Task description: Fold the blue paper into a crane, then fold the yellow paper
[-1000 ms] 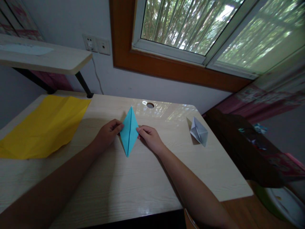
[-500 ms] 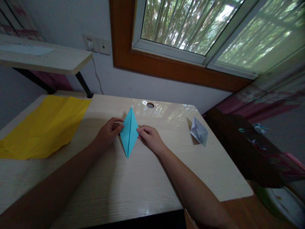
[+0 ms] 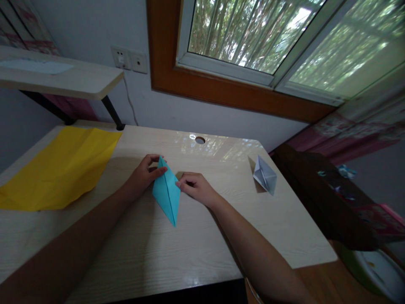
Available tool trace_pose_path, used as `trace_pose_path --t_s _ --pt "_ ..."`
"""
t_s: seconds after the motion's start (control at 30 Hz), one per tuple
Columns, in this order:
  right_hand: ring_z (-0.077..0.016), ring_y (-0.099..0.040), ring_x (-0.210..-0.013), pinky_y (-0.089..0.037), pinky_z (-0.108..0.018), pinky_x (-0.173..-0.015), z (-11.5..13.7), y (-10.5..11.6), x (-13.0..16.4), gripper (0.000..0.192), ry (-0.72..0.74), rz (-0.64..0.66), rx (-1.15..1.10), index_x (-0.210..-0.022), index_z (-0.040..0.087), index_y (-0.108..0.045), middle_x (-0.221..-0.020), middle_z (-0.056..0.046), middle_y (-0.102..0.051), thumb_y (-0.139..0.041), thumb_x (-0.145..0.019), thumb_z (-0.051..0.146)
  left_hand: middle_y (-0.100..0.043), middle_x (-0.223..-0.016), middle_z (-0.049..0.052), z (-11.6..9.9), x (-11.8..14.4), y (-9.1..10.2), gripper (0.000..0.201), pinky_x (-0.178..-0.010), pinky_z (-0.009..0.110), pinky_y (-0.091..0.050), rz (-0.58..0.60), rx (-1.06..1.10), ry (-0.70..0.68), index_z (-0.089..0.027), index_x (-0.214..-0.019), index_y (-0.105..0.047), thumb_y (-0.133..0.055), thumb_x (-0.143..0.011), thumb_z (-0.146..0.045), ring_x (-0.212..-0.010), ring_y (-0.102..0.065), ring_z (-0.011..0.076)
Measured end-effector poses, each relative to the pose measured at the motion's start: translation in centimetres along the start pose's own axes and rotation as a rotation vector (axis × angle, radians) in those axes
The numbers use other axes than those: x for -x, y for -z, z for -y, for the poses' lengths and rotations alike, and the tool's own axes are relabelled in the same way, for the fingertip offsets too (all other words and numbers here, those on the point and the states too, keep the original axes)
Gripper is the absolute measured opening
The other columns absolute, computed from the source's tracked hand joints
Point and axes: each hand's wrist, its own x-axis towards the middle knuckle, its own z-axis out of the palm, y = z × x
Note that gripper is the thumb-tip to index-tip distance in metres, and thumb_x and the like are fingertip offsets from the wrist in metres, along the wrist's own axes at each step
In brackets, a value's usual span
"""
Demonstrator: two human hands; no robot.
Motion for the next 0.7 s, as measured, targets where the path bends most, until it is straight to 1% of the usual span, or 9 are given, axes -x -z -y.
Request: trace_pose_path --t_s 0.03,0.1,0.13,0.2,0.27,0.3,0.47,0.6,0.7 --pt "-0.0139 -0.054 -0.068 -0.043 -0.027 -0.066 0.04 0.0 -0.01 0.038 0.014 0.013 0.011 -0.073 0.02 -0.064 -0.075 -0.001 -0.062 -0.059 -0.096 0.05 -0.066 -0.124 0.011 -0.14 0.05 0.01 0.061 -0.072 0.029 -0.054 0.029 0.025 0.019 -0.02 -0.124 -0.058 -0.079 -0.076 -0.051 -0.094 -0.067 0.0213" --pt "-0.0142 -0.054 -0.069 -0.043 -0.028 -0.066 0.14 0.0 -0.04 0.038 0.025 0.027 0.032 -0.074 0.02 -0.064 -0.075 -0.001 -0.061 -0.058 -0.097 0.05 -0.073 -0.108 0.01 -0.37 0.17 0.02 0.063 -0.072 0.031 -0.054 0.087 0.047 0.072 -0.019 -0.128 -0.062 -0.078 -0.078 -0.053 -0.089 -0.068 0.0225" --pt "-0.0142 -0.054 -0.069 -0.043 -0.028 -0.066 0.19 0.01 -0.04 0.038 0.025 0.028 0.04 -0.074 0.021 -0.064 -0.074 -0.001 -0.061 -0.058 -0.097 0.05 -0.075 -0.101 0.009 -0.41 0.23 0.02 0.06 -0.07 0.031 -0.053 0.097 0.03 0.091 -0.019 -0.125 -0.066 -0.077 -0.078 -0.054 -0.085 -0.068 0.0225" --pt "-0.0139 -0.053 -0.069 -0.044 -0.027 -0.067 0.27 0.03 -0.05 0.039 0.028 0.034 0.05 -0.073 0.02 -0.063 -0.074 0.0 -0.06 -0.057 -0.097 0.05 -0.076 -0.092 0.008 -0.36 0.32 0.05 0.052 -0.065 0.03 -0.051 0.078 -0.021 0.112 -0.017 -0.113 -0.075 -0.076 -0.079 -0.056 -0.078 -0.067 0.022" --pt "-0.0137 -0.053 -0.069 -0.043 -0.027 -0.067 0.28 0.06 -0.04 0.039 0.035 0.048 0.059 -0.072 0.02 -0.062 -0.074 0.0 -0.059 -0.056 -0.097 0.05 -0.077 -0.091 0.007 -0.14 0.35 0.08 0.047 -0.063 0.029 -0.049 0.035 -0.056 0.114 -0.018 -0.103 -0.08 -0.075 -0.079 -0.058 -0.077 -0.067 0.0218" --pt "-0.0137 -0.053 -0.068 -0.043 -0.027 -0.066 0.24 0.07 -0.04 0.039 0.038 0.055 0.066 -0.072 0.02 -0.061 -0.074 0.0 -0.059 -0.056 -0.098 0.05 -0.078 -0.092 0.007 -0.02 0.34 0.09 0.046 -0.064 0.029 -0.05 0.017 -0.058 0.113 -0.018 -0.101 -0.081 -0.074 -0.08 -0.058 -0.078 -0.068 0.0222" --pt "-0.0125 -0.05 -0.066 -0.04 -0.026 -0.064 -0.36 0.09 -0.04 0.039 0.043 0.071 0.062 -0.071 0.019 -0.06 -0.073 0.0 -0.055 -0.057 -0.098 0.047 -0.079 -0.093 0.009 0.27 0.24 -0.09 0.046 -0.069 0.031 -0.053 -0.025 0.035 0.131 -0.017 -0.101 -0.081 -0.075 -0.08 -0.057 -0.082 -0.07 0.0241" --pt "-0.0119 -0.05 -0.068 -0.04 -0.025 -0.065 -0.6 0.09 -0.08 0.036 0.061 0.074 0.017 -0.072 0.018 -0.06 -0.075 0.0 -0.056 -0.059 -0.098 0.043 -0.079 -0.094 0.008 0.04 0.24 -0.26 0.038 -0.075 0.03 -0.054 -0.044 0.142 0.138 -0.018 -0.096 -0.081 -0.077 -0.079 -0.052 -0.086 -0.071 0.0229" --pt "-0.0123 -0.051 -0.069 -0.04 -0.026 -0.066 -0.4 0.09 -0.1 0.037 0.054 0.075 0.012 -0.07 0.018 -0.058 -0.075 0.0 -0.057 -0.059 -0.097 0.043 -0.08 -0.093 0.007 -0.04 0.23 -0.26 0.035 -0.076 0.03 -0.055 -0.056 0.184 0.141 -0.019 -0.094 -0.081 -0.077 -0.08 -0.05 -0.087 -0.071 0.0226"
